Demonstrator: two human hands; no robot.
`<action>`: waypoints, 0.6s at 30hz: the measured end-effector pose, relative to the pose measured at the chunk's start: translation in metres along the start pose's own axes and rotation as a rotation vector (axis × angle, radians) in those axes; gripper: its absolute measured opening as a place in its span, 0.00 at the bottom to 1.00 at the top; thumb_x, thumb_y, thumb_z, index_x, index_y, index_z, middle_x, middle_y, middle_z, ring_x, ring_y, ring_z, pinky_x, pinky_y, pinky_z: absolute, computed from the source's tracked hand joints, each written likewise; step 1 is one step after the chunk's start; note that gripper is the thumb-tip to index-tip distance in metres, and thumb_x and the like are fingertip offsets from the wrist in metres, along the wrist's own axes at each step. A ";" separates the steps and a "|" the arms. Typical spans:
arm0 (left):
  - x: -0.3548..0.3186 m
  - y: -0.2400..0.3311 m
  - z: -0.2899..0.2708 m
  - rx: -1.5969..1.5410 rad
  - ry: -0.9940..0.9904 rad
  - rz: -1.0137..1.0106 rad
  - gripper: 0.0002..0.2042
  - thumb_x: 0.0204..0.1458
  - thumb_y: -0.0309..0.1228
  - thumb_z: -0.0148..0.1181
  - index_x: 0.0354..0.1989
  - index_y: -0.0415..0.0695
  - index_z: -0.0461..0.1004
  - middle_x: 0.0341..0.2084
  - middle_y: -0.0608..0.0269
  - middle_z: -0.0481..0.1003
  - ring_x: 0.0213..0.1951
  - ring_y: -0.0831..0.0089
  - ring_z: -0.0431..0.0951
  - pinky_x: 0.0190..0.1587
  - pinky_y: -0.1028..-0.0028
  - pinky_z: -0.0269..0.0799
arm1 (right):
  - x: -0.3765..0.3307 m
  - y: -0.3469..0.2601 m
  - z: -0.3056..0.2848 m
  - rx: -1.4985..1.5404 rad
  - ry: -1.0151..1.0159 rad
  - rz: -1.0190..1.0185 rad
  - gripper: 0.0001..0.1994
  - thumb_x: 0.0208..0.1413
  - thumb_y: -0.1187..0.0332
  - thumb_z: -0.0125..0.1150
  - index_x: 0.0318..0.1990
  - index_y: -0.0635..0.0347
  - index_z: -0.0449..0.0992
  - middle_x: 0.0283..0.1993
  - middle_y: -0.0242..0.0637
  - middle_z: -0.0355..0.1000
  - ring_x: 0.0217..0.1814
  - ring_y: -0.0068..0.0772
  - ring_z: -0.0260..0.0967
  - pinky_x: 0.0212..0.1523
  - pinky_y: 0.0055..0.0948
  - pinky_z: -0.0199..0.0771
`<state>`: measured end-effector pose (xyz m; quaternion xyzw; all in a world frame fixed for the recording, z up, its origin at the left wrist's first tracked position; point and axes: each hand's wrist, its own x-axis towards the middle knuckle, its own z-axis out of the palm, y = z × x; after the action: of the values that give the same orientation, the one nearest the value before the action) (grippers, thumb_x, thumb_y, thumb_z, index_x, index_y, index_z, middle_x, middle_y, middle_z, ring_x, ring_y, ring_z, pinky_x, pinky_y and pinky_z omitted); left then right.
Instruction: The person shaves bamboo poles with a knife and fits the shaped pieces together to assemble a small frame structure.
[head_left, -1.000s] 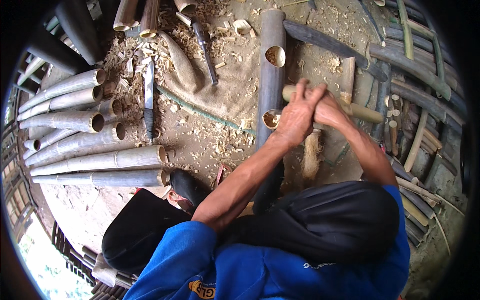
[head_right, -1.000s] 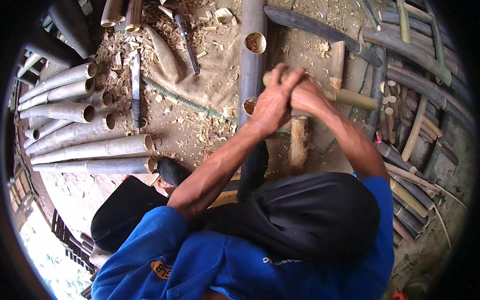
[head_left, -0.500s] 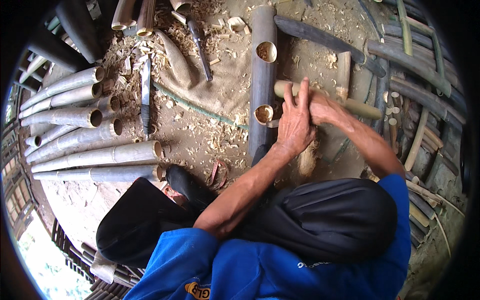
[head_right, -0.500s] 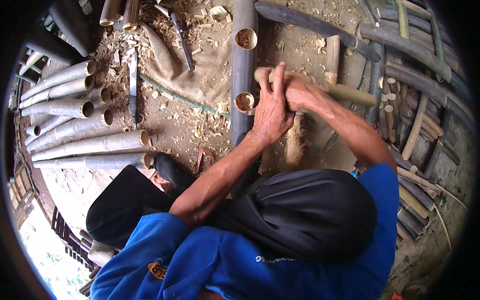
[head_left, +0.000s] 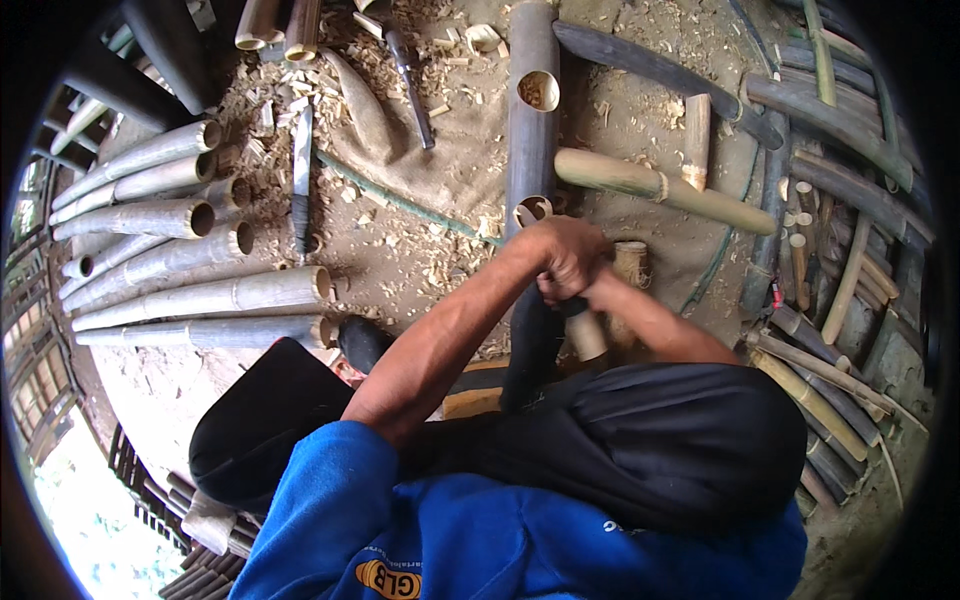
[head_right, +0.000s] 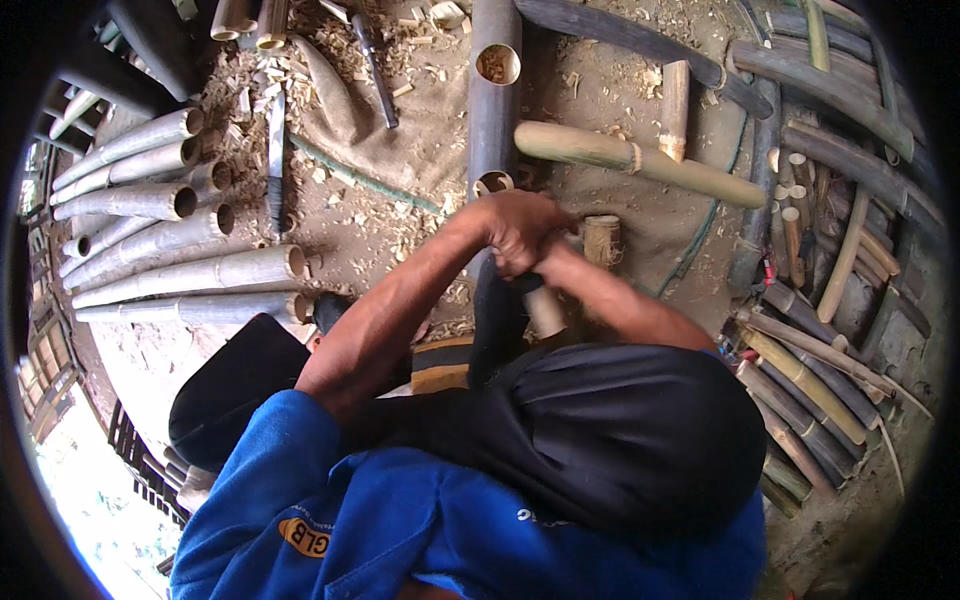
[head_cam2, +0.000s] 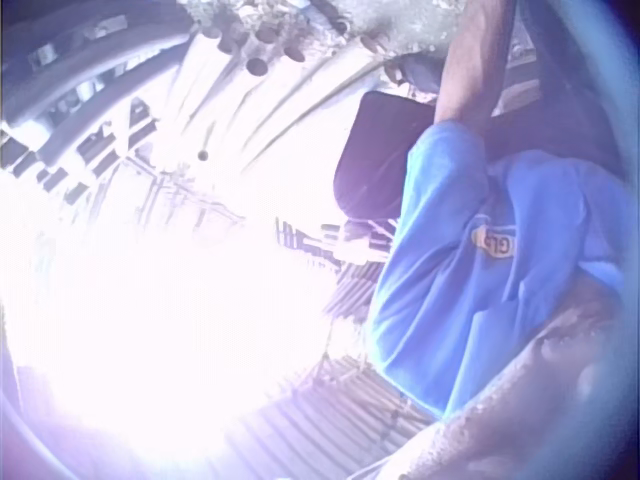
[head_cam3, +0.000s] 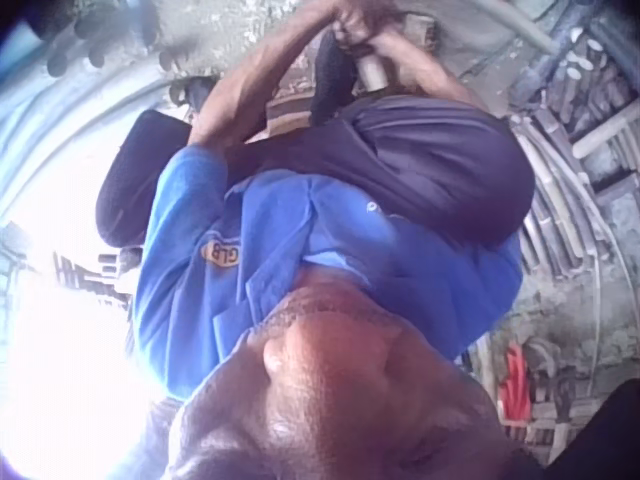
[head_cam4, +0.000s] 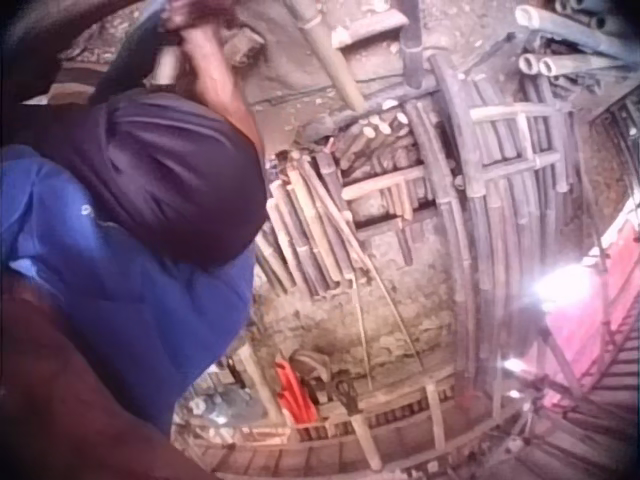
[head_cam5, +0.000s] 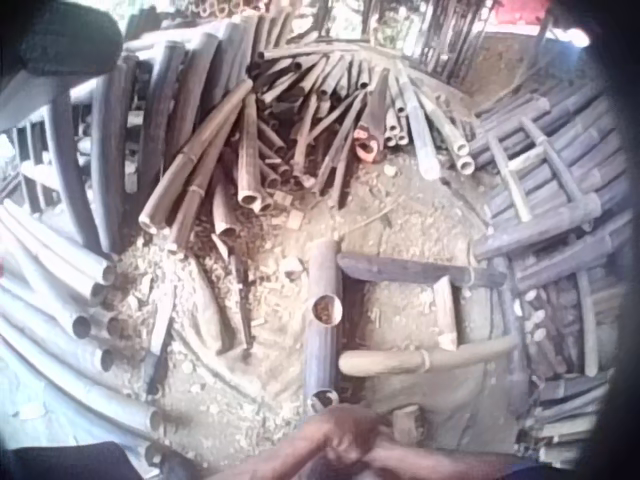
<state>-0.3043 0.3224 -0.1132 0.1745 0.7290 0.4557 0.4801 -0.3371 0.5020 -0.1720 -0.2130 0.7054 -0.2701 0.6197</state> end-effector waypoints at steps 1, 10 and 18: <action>0.008 -0.006 0.015 -0.031 0.480 0.064 0.40 0.26 0.24 0.70 0.58 0.41 0.68 0.47 0.39 0.75 0.52 0.50 0.76 0.54 0.60 0.74 | 0.003 -0.008 -0.015 -0.257 0.058 -0.147 0.26 0.55 0.63 0.61 0.61 0.55 0.67 0.62 0.49 0.68 0.65 0.43 0.64 0.61 0.39 0.68; 0.009 0.023 0.044 -0.318 1.053 -0.011 0.44 0.30 0.21 0.67 0.65 0.43 0.60 0.50 0.39 0.69 0.52 0.43 0.73 0.56 0.57 0.72 | 0.001 -0.032 -0.051 -0.471 -0.100 -0.133 0.25 0.50 0.71 0.63 0.58 0.56 0.69 0.61 0.49 0.66 0.67 0.35 0.60 0.67 0.33 0.60; 0.000 -0.012 0.031 -0.072 0.540 0.064 0.39 0.23 0.25 0.67 0.57 0.45 0.71 0.43 0.45 0.78 0.53 0.49 0.75 0.53 0.59 0.74 | 0.001 -0.026 0.010 0.007 -0.004 0.068 0.18 0.56 0.68 0.60 0.55 0.55 0.72 0.55 0.47 0.72 0.58 0.40 0.69 0.60 0.37 0.69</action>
<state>-0.2756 0.3318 -0.1269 0.0522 0.8080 0.5263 0.2598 -0.3278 0.4803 -0.1563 -0.1874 0.7100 -0.2510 0.6307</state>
